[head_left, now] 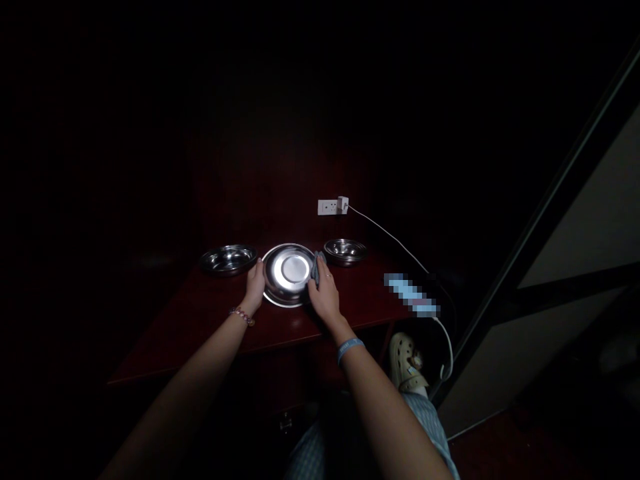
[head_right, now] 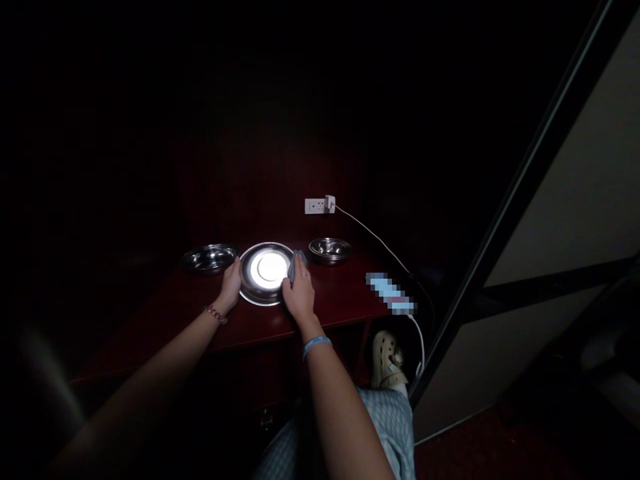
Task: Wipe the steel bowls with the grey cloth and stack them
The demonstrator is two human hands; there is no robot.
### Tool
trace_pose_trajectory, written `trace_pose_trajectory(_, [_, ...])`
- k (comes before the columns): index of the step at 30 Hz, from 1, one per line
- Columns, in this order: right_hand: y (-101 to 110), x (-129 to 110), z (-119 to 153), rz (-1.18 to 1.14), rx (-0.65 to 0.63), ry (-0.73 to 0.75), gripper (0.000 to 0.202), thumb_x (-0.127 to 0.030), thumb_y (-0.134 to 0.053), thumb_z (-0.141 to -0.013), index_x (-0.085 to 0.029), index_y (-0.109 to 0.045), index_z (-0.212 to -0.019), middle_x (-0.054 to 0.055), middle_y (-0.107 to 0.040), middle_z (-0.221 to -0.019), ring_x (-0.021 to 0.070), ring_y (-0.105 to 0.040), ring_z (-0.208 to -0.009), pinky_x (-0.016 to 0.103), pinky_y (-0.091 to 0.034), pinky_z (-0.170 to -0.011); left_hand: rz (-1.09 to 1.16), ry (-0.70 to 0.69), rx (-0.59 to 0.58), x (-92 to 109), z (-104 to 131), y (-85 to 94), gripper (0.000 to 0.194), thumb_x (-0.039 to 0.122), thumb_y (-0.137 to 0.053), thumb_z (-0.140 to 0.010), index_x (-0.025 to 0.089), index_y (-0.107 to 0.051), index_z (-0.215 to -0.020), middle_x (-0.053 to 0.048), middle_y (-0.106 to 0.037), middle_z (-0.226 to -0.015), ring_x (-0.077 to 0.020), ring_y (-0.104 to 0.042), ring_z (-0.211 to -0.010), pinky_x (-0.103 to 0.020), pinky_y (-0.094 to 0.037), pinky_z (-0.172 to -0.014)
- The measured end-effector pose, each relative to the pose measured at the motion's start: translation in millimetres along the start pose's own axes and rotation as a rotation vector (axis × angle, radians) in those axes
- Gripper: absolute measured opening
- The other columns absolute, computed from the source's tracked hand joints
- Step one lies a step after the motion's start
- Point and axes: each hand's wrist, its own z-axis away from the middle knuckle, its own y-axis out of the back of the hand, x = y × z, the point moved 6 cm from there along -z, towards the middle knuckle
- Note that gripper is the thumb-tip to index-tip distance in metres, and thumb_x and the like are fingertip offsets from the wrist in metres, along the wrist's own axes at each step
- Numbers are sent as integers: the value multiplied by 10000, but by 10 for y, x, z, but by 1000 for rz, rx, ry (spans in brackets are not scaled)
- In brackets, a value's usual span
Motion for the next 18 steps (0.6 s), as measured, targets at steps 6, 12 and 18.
trace_pose_trajectory(6, [-5, 155, 31, -15, -18, -11, 772, -251, -508, -901, -191, -368, -1658, 70, -392, -1707, 287, -395, -1560, 472, -339, -1293, 2, 0, 11, 8, -10, 10, 566, 753, -661, -792, 187, -660, -787, -80, -717, -835, -261, -675, -888, -383, -543, -875])
trace_pose_trajectory(12, [-77, 379, -5, -173, -6, -44, 755, -267, -520, -878, -156, -435, -1619, 99, -426, -1686, 268, -393, -1565, 465, -257, -1325, -34, 3, 12, 3, -23, 24, 615, 806, -646, -744, 192, -650, -787, -70, -694, -837, -265, -653, -899, -390, -516, -897])
trace_pose_trajectory(18, [-124, 603, -57, -368, 92, -255, 720, -287, -494, -877, -165, -481, -1587, 84, -474, -1656, 230, -419, -1552, 435, -257, -1322, -33, -20, 19, 57, -4, 13, 581, 776, -647, -773, 196, -646, -808, -56, -679, -823, -253, -644, -883, -375, -518, -874])
